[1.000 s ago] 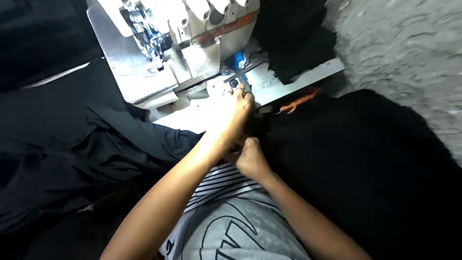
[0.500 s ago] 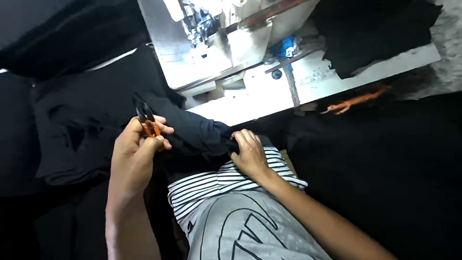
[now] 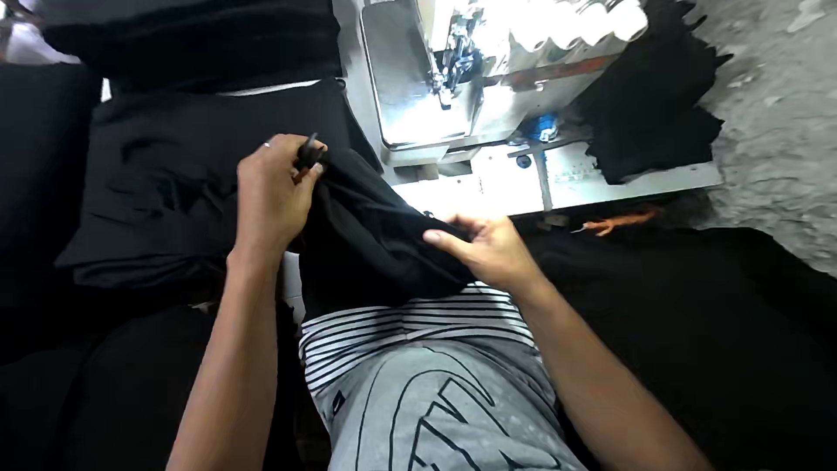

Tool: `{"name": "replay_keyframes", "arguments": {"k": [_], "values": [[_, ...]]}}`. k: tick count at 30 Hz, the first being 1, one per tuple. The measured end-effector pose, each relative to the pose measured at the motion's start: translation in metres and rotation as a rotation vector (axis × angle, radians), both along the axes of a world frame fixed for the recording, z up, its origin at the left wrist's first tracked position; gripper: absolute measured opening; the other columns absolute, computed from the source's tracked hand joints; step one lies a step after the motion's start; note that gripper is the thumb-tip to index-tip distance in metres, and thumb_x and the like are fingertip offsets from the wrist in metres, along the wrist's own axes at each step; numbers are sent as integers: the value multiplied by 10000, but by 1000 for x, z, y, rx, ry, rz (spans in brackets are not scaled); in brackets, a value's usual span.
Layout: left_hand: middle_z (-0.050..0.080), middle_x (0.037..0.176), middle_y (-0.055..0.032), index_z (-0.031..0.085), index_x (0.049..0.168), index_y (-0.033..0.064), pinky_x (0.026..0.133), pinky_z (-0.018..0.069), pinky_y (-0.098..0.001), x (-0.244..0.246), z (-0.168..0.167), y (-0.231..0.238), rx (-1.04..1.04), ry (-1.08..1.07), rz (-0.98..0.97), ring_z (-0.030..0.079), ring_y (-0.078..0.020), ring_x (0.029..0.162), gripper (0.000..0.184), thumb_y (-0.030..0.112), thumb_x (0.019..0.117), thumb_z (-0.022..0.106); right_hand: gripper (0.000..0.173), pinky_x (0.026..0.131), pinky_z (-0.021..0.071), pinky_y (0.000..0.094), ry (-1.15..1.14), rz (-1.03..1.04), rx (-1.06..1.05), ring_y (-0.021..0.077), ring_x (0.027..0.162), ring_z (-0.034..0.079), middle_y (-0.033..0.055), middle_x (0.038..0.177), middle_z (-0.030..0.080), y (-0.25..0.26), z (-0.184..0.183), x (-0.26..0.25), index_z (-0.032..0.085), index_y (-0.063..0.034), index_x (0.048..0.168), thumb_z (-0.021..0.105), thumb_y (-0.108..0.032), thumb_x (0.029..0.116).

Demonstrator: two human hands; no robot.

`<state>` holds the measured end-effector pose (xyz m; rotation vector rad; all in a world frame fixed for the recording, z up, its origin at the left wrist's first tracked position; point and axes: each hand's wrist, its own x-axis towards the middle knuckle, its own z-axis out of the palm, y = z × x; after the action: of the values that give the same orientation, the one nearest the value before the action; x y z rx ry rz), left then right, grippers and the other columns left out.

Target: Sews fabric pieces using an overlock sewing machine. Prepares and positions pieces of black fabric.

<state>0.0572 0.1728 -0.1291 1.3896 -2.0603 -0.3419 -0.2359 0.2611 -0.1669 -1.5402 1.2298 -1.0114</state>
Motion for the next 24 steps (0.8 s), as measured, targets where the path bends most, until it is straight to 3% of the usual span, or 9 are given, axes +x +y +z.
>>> {"name": "replay_keyframes", "arguments": {"k": [2,3,5,6,9,12,15,18,24], "values": [[669,1242,-190,659,1323,41,945,550,-493,0,-39,-1,99,39,29,673,-309,1070,374,122,960,704,90,689,600,269,138,-61,-75,46,771,687,-38,868,736,-2,-14,7,764,-135,954,755,-224,946],[643,1313,-167,627,1388,75,961,548,-474,0,-48,7,123,71,61,663,-288,1107,453,154,954,727,108,735,601,269,166,-70,-96,50,826,686,-31,915,731,-2,-17,7,775,-133,945,759,-240,941],[600,1359,-127,540,1476,118,733,531,-365,-2,-51,31,137,166,130,630,-201,896,569,224,953,738,126,746,591,260,141,-86,-69,77,871,664,2,1003,695,1,-18,3,764,-112,896,777,-236,913],[588,1363,-130,500,1502,114,681,515,-350,-5,-49,42,139,196,180,611,-186,838,595,261,967,716,123,748,617,265,88,-103,-36,91,878,690,14,1030,717,3,-16,1,750,-98,873,809,-205,887],[498,1402,-185,354,1604,99,829,530,-355,-19,-27,62,128,189,225,597,-206,1004,625,285,1046,566,231,623,601,274,-143,-180,2,137,728,682,55,917,728,1,-10,0,667,-65,868,875,-31,776],[604,1270,-128,488,1536,101,834,555,-261,-40,-9,71,61,226,70,640,-126,981,499,192,1054,578,352,684,628,273,-234,-177,-64,119,757,693,35,890,691,1,-4,2,570,-87,1012,824,48,810],[644,1210,-59,538,1502,114,833,547,-191,-54,-5,70,84,285,0,647,-61,979,468,191,1045,604,233,762,647,288,-209,-175,-164,129,823,722,56,959,721,1,-2,2,657,-29,1038,759,78,858],[656,1211,-46,556,1487,123,848,547,-191,-59,-5,66,117,295,-22,653,-55,996,459,205,1040,613,169,787,643,263,-120,-170,-213,115,861,734,73,1010,760,2,-1,-2,759,13,1039,747,68,880],[663,1222,-16,582,1464,140,841,551,-208,-56,-6,71,153,249,-103,648,-50,998,429,204,1039,594,231,786,652,277,-114,-232,-202,135,894,742,81,1061,757,5,-4,-5,771,-2,1111,771,22,881]]}}
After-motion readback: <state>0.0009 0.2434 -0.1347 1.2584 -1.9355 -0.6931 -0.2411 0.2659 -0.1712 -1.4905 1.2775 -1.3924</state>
